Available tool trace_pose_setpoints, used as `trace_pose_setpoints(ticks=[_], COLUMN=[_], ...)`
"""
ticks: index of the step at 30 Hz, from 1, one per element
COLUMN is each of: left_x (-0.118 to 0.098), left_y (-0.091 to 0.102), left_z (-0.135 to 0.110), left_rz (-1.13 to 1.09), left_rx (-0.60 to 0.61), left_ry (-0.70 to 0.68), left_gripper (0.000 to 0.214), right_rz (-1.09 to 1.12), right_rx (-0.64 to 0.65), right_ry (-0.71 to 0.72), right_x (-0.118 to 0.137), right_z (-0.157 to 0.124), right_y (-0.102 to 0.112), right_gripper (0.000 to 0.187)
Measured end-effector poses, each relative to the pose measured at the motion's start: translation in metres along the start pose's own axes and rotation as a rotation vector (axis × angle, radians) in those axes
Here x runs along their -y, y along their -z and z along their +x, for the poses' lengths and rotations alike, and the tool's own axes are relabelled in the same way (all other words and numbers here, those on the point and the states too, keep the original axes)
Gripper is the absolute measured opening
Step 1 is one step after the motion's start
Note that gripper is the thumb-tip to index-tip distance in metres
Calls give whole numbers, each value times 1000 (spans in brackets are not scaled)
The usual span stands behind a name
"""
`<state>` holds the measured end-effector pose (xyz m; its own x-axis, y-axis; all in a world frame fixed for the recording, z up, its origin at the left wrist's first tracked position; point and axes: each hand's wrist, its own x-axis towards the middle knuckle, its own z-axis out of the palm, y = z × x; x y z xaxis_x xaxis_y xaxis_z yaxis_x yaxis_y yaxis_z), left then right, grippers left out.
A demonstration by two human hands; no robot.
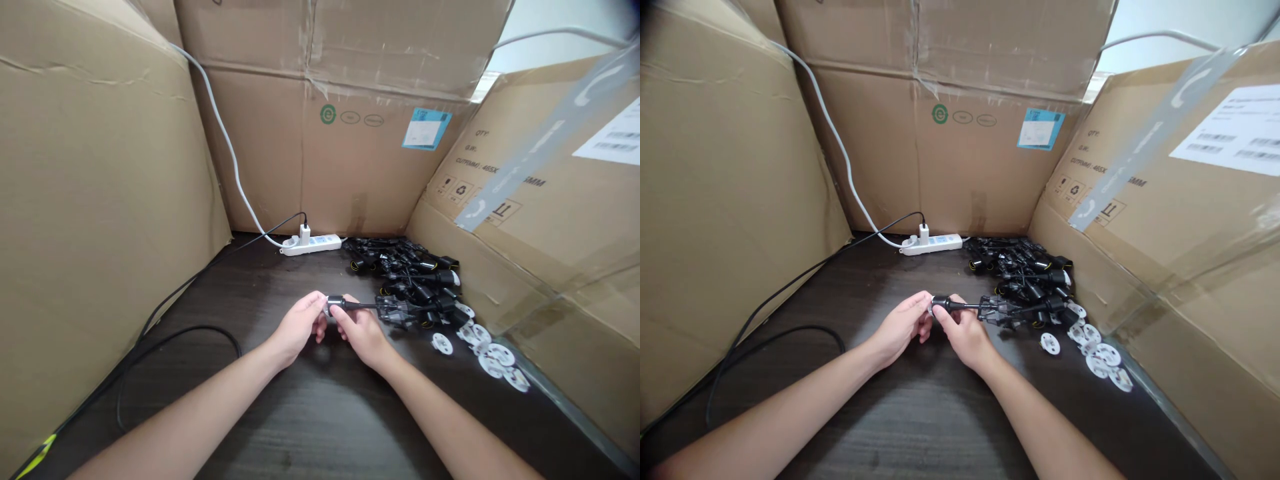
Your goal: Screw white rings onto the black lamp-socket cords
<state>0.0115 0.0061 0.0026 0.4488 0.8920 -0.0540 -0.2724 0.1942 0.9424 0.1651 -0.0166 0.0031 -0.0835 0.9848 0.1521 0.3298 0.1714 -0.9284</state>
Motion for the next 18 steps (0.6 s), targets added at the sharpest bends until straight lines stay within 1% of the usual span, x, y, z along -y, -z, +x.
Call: trace_pose_setpoints(ticks=[3, 8, 12, 18], left_x=[-2, -2, -4, -5], left_y=[-1, -1, -2, -4], left_z=[0, -1, -3, -1], left_rz=[31, 39, 22, 72], left_rx=[-1, 24, 40, 21], left_ry=[-2, 19, 14, -24], left_gripper=[40, 38, 34, 41], right_rz=[-11, 9, 32, 52], right_rx=[-3, -6, -29, -34], right_ry=[38, 52, 6, -29], right_x=[1, 2, 2, 0], right_z=[0, 0, 1, -1], right_y=[0, 1, 2, 2], right_gripper=[26, 26, 27, 29])
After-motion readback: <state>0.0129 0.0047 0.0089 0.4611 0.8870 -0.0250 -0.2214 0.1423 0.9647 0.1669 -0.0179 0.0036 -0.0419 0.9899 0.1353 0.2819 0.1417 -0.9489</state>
